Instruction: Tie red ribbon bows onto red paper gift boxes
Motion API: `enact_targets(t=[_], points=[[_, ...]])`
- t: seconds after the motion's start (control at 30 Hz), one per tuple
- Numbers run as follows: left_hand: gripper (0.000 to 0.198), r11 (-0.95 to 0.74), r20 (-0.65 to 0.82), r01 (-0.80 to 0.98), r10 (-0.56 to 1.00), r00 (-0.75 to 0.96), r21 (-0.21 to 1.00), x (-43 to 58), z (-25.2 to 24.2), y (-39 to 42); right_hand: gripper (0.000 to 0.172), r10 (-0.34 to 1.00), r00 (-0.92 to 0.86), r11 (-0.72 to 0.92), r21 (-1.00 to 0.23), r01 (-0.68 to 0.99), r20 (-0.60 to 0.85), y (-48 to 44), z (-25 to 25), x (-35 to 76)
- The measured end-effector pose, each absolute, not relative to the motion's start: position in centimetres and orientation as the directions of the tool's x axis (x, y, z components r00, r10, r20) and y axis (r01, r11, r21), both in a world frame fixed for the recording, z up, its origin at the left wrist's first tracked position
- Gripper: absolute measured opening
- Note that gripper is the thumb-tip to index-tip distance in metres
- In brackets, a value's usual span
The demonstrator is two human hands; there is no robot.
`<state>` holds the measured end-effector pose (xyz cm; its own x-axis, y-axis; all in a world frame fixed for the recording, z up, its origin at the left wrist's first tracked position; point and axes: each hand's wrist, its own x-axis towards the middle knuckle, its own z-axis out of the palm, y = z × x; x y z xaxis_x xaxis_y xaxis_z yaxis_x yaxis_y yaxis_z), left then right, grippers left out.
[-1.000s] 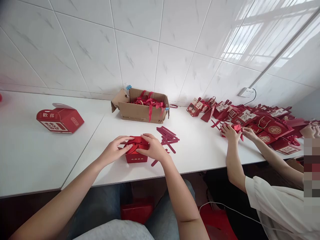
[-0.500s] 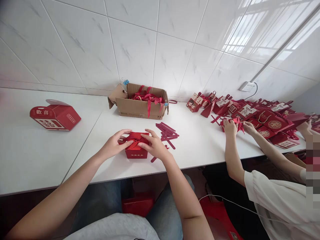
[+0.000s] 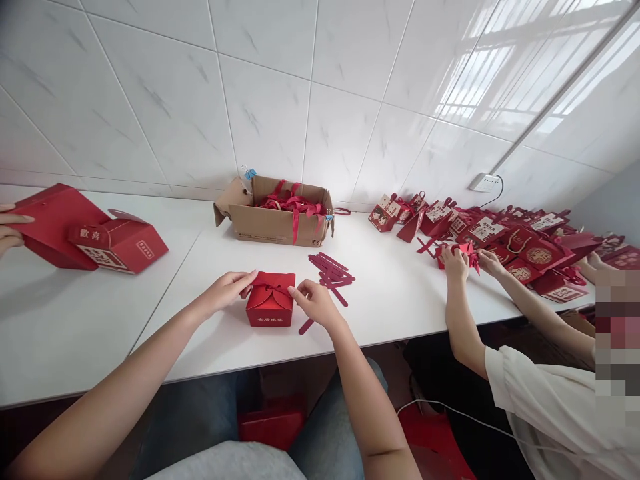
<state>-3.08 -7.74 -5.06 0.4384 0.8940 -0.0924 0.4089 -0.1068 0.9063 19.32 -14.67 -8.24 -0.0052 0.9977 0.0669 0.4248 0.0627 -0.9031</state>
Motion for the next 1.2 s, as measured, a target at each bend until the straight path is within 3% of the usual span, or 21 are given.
enact_targets(t=[0.1,0.27,0.37,0.5,0.7,0.83,1.2], points=[[0.05,-0.08,-0.095,0.346,0.883,0.46,0.935,-3.0,-4.8,-8.2,0.049,0.998,-0.046,0.054,-0.923,0.38,0.04,-14.6,-7.9,19.2],[0.044,-0.057,-0.093,0.298,0.878,0.469,0.953,-3.1,-4.5,-8.7,0.043,0.997,-0.078,-0.006,-0.992,0.13,-0.016,-14.1,-7.5,19.4],[0.038,-0.051,-0.108,0.31,0.873,0.475,0.949,-3.2,-4.4,-8.7,0.046,0.992,-0.1,-0.073,-0.996,0.06,-0.078,-13.8,-7.4,19.5],[0.038,-0.07,-0.097,0.305,0.861,0.5,0.95,-3.2,-4.1,-8.7,0.051,0.985,-0.122,-0.113,-0.991,0.071,-0.121,-13.4,-7.2,19.7],[0.045,-0.035,-0.142,0.319,0.846,0.514,0.947,-3.0,-3.4,-8.5,0.041,0.981,-0.166,-0.097,-0.995,0.008,-0.097,-13.1,-6.5,19.7],[0.047,-0.017,-0.163,0.313,0.825,0.541,0.95,-2.9,-3.0,-8.4,0.046,0.962,-0.227,-0.112,-0.978,0.173,-0.151,-13.2,-6.0,19.8],[0.038,-0.039,-0.183,0.316,0.745,0.642,0.948,-3.9,-3.7,-6.8,0.045,0.972,-0.233,0.015,-0.986,0.168,-0.025,-12.6,-6.6,20.5]])
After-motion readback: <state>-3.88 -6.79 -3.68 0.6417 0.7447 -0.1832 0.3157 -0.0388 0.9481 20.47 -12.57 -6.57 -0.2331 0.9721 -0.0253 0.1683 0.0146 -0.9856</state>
